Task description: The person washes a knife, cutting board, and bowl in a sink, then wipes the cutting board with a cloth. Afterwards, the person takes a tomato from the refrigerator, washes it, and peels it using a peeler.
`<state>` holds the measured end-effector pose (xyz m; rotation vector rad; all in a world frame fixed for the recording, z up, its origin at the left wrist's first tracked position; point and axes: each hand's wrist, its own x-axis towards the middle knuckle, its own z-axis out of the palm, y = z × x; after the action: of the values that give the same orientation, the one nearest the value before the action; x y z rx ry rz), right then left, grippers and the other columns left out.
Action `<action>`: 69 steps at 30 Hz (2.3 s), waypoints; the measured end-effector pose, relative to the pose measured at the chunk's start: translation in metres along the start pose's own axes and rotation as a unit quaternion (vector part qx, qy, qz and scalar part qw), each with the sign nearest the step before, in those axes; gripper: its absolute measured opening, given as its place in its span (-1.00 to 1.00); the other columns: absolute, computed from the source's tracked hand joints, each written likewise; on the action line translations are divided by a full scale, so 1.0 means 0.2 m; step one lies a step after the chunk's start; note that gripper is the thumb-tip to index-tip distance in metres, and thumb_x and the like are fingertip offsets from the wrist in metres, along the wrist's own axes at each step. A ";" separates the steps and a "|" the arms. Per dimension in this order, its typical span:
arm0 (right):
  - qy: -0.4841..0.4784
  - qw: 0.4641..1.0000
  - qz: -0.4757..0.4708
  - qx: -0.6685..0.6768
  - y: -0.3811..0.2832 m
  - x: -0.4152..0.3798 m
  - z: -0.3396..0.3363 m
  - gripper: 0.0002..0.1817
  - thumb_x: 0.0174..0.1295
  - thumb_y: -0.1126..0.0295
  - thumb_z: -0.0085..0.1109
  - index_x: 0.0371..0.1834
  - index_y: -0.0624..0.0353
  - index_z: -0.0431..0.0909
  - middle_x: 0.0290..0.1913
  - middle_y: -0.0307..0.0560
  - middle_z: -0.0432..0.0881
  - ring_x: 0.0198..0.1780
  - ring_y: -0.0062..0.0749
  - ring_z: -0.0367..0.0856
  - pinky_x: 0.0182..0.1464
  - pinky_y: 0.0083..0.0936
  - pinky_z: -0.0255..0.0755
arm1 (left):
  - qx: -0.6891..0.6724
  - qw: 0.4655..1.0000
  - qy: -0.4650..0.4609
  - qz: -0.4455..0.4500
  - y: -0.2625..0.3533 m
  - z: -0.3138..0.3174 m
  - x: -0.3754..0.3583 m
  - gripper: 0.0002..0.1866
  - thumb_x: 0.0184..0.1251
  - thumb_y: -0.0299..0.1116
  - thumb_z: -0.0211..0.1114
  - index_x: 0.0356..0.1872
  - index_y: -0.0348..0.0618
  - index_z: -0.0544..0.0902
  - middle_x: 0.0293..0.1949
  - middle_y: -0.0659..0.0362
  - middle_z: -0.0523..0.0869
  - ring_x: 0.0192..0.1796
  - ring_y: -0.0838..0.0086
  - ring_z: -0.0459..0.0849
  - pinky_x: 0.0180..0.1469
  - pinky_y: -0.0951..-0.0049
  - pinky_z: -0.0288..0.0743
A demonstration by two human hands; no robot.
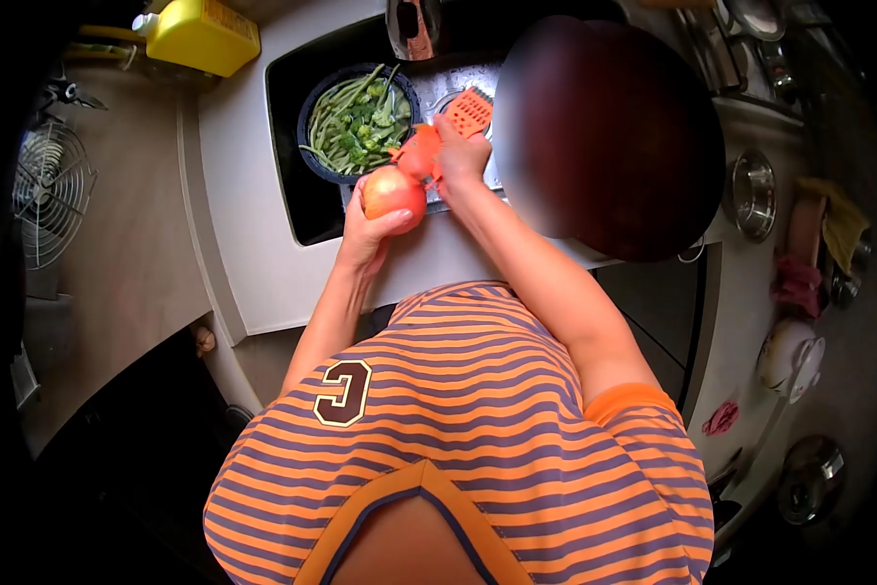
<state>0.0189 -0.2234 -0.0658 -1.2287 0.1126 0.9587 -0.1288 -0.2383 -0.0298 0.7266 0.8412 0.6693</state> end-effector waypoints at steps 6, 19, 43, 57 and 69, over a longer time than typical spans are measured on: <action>-0.109 0.681 -0.231 -0.686 -0.06 0.09 -0.13 -0.65 -0.03 0.30 0.25 -0.20 0.20 0.44 -0.36 0.17 0.62 -0.26 0.10 0.59 -0.20 -0.11 0.45 | -0.056 0.998 0.008 -0.006 0.04 -0.05 -0.05 -0.17 -0.37 -0.50 0.55 0.07 -0.11 0.30 -0.06 0.15 0.48 -0.02 0.39 0.52 0.08 0.33 0.45; -0.112 0.993 -0.010 0.035 -0.16 -0.15 0.02 -0.71 0.02 0.38 0.35 -0.27 0.14 0.43 -0.38 -0.30 0.52 -0.42 -0.62 0.47 -0.33 -0.61 0.42 | -0.009 0.998 -0.033 -0.045 -0.02 0.01 0.03 -0.13 -0.29 -0.42 0.54 0.18 -0.10 0.28 0.03 0.16 0.46 0.01 0.36 0.54 -0.06 0.28 0.58; -0.005 0.996 -0.012 -0.087 0.00 -0.09 0.06 -0.85 -0.02 0.43 0.33 -0.47 0.25 0.56 -0.47 -0.20 0.62 -0.51 -0.56 0.53 -0.40 -0.56 0.41 | 0.042 0.996 0.062 0.040 -0.09 0.02 0.02 -0.34 -0.16 -0.48 0.47 0.03 -0.16 0.32 -0.20 0.14 0.57 -0.29 0.43 0.64 -0.45 0.48 0.62; 0.069 0.990 -0.001 -0.125 0.11 0.25 -0.17 -0.78 0.05 0.37 0.29 -0.32 0.26 0.51 -0.41 -0.11 0.61 -0.45 -0.38 0.63 -0.47 -0.40 0.54 | -0.024 0.998 -0.035 0.041 0.09 -0.02 -0.05 -0.15 -0.38 -0.52 0.54 0.08 -0.10 0.28 -0.01 0.15 0.42 0.05 0.36 0.47 0.05 0.32 0.50; -0.098 0.994 -0.015 -0.051 -0.11 -0.17 0.10 -0.81 0.05 0.36 0.30 -0.37 0.18 0.51 -0.41 -0.20 0.61 -0.46 -0.56 0.54 -0.37 -0.59 0.41 | -0.047 0.994 -0.099 -0.009 0.01 -0.02 0.02 -0.18 -0.24 -0.34 0.47 0.17 -0.19 0.27 0.02 0.09 0.49 0.01 0.32 0.54 0.00 0.26 0.55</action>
<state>0.0042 -0.2269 -0.0235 -1.2183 -0.1107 1.0640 -0.1309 -0.2337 -0.0319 0.6875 0.6300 0.6060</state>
